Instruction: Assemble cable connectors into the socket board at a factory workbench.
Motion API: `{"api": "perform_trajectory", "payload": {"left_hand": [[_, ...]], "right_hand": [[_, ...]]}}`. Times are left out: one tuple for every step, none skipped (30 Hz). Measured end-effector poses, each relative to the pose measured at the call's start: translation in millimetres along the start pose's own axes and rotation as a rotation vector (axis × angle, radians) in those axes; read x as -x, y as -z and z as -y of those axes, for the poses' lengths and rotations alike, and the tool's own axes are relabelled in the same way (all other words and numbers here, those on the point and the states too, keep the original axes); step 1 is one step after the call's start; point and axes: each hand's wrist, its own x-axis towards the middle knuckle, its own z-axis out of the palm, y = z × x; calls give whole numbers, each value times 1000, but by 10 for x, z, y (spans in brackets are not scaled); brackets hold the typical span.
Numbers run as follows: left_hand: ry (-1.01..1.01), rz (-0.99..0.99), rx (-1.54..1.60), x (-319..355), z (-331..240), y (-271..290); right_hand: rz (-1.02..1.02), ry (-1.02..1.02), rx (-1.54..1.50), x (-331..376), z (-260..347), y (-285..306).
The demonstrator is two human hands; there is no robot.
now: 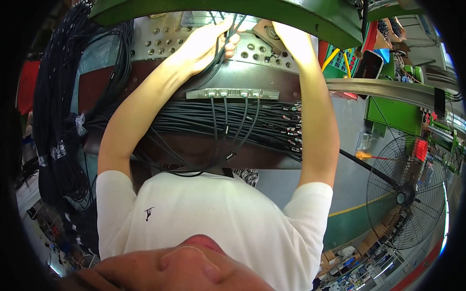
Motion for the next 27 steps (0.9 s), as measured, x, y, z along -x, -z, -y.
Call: {"api": "perform_trajectory", "payload": {"left_hand": [[63, -21, -62, 56, -26, -42], [114, -65, -122, 166, -68, -50], [93, -44, -142, 177, -36, 18], [87, -47, -145, 177, -38, 23], [89, -30, -159, 169, -31, 9], [91, -10, -172, 147, -28, -15], [117, -32, -193, 111, -54, -86], [119, 8, -123, 136, -91, -117], [114, 22, -95, 155, -114, -97], [104, 43, -68, 152, -144, -60], [109, 35, -108, 189, -177, -36], [97, 38, -125, 208, -170, -52], [104, 24, -119, 244, -196, -74], [109, 9, -113, 281, -221, -93], [109, 31, -86, 276, -194, -70], [123, 15, -86, 256, -163, -61], [117, 12, -109, 237, -142, -54], [111, 9, -133, 221, -122, -47], [114, -10, -137, 219, -101, -49], [117, -29, -143, 212, -86, -52], [104, -18, -151, 201, -76, -56], [92, -5, -167, 205, -85, -66], [72, -5, -158, 215, -92, -77], [52, -4, -150, 222, -103, -95], [34, 41, -131, 197, -86, -46], [15, 88, -113, 171, -74, 5], [-3, 97, -144, 187, -100, 11]], "right_hand": [[-10, 23, 35, -109, -314, -158], [-10, 26, 27, -119, -335, -239], [-30, 44, 18, -142, -367, -296], [-53, 66, 13, -202, -397, -329], [-76, 87, 11, -197, -420, -380], [-101, 106, 10, -142, -450, -418], [-121, 123, 7, -129, -487, -445], [-131, 128, 3, -142, -462, -474], [-142, 133, 0, -205, -418, -529], [-159, 141, 4, -237, -406, -597], [-192, 157, 13, -242, -416, -646], [-224, 175, 22, -248, -447, -661], [-245, 194, 21, -249, -442, -659], [-265, 214, 20, -276, -447, -639], [-285, 234, 18, -275, -443, -638], [-304, 257, 18, -285, -426, -638], [-303, 263, 20, -340, -404, -644], [-224, 115, -6, -407, -379, -653], [-144, -35, -31, -463, -360, -676], [-64, -185, -57, -502, -352, -688], [-65, -184, -56, -508, -360, -688], [-128, -137, -24, -478, -361, -698], [-191, -92, 8, -456, -367, -702], [-193, -96, 9, -446, -376, -701], [-197, -44, 82, -395, -378, -615], [-202, 7, 156, -356, -354, -565], [-210, 62, 221, -348, -264, -527]]}}
